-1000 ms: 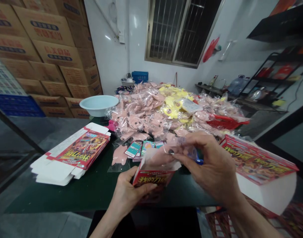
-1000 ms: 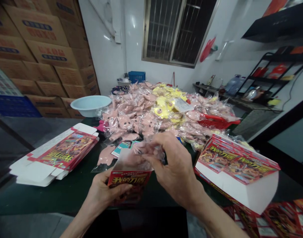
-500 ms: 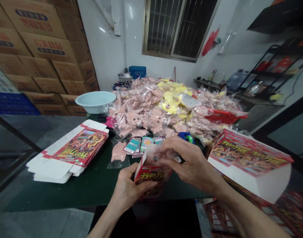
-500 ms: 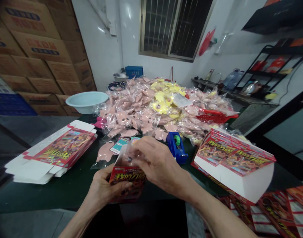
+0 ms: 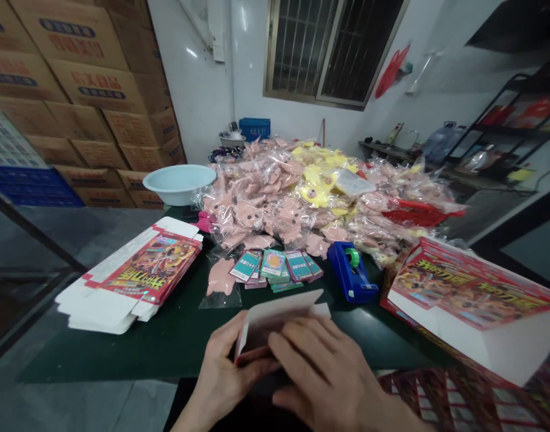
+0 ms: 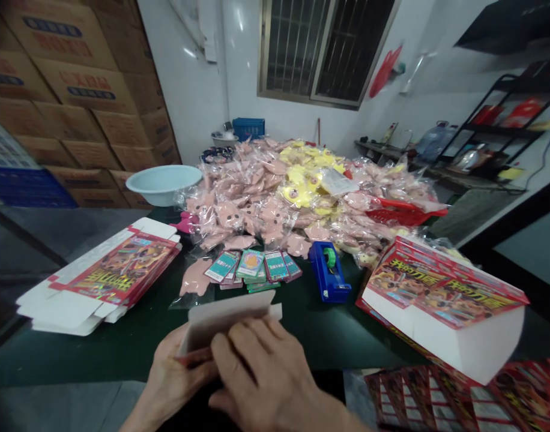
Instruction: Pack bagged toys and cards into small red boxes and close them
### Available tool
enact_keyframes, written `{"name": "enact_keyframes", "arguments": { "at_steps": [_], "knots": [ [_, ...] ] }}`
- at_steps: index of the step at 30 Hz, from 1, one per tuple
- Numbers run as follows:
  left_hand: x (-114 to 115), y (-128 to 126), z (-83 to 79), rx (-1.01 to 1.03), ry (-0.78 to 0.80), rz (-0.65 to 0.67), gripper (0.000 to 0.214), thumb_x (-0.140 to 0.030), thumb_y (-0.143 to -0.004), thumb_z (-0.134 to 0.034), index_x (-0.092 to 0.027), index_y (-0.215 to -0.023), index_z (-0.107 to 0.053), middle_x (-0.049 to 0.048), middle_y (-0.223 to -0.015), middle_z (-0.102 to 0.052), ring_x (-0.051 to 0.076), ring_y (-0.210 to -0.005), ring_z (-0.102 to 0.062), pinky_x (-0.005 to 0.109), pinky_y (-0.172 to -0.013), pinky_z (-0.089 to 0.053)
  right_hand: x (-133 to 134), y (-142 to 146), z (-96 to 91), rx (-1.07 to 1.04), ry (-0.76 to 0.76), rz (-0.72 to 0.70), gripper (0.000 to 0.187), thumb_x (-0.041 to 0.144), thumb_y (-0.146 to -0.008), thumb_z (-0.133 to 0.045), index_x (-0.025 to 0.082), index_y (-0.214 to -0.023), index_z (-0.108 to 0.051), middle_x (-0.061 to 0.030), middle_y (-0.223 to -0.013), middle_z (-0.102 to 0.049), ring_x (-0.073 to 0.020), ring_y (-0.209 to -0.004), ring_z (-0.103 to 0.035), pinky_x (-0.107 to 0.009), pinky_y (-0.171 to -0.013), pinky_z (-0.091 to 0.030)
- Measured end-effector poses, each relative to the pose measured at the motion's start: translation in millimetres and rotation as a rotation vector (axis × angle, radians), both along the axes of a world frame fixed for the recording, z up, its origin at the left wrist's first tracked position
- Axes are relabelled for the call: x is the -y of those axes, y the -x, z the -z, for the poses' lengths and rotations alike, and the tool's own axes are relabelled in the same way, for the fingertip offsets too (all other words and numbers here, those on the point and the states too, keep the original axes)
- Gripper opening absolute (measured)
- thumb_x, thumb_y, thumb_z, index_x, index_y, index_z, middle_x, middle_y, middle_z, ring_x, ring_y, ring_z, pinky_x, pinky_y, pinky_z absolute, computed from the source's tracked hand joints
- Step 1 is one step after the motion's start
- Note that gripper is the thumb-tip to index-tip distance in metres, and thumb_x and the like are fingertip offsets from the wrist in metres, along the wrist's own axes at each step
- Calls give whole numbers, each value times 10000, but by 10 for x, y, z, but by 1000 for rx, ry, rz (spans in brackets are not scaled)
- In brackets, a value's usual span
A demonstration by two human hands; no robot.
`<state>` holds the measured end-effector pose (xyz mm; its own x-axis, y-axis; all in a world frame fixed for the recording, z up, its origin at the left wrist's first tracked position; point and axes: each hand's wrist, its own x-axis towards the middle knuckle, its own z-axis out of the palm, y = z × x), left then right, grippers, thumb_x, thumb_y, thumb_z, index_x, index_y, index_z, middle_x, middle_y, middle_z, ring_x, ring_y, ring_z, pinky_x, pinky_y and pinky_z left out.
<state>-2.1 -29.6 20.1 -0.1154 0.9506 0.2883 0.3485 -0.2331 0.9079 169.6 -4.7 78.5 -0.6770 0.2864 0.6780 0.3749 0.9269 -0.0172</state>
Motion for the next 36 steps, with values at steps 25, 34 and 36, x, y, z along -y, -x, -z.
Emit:
{"name": "enact_keyframes", "arguments": {
  "at_steps": [25, 34, 36],
  "knots": [
    [471, 760, 249, 188, 234, -675, 416, -425, -392, -836, -177, -690, -687, 17, -662, -728, 202, -626, -668, 244, -602, -585, -1485, 308, 704, 492, 373, 358, 212, 119, -872, -446, 98, -859, -656, -116, -854, -630, -188, -823, -563, -274, -754, -401],
    [538, 873, 291, 216, 234, -757, 488, -402, -351, -849, -136, -726, -687, 22, -669, -726, 193, -621, -672, 221, -584, -586, -1331, 358, 586, 292, 145, 439, 381, 105, -918, -338, 202, -1244, -513, -90, -932, -587, -194, -872, -526, -287, -720, -400],
    [544, 890, 269, 232, 234, -748, 478, -380, -358, -851, -135, -737, -691, 24, -678, -732, 197, -635, -679, 222, -597, -588, -1340, 499, 462, 289, 29, 344, 407, 105, -929, -312, 236, -1268, -494, -91, -972, -579, -199, -910, -501, -317, -762, -390]
  ]
}}
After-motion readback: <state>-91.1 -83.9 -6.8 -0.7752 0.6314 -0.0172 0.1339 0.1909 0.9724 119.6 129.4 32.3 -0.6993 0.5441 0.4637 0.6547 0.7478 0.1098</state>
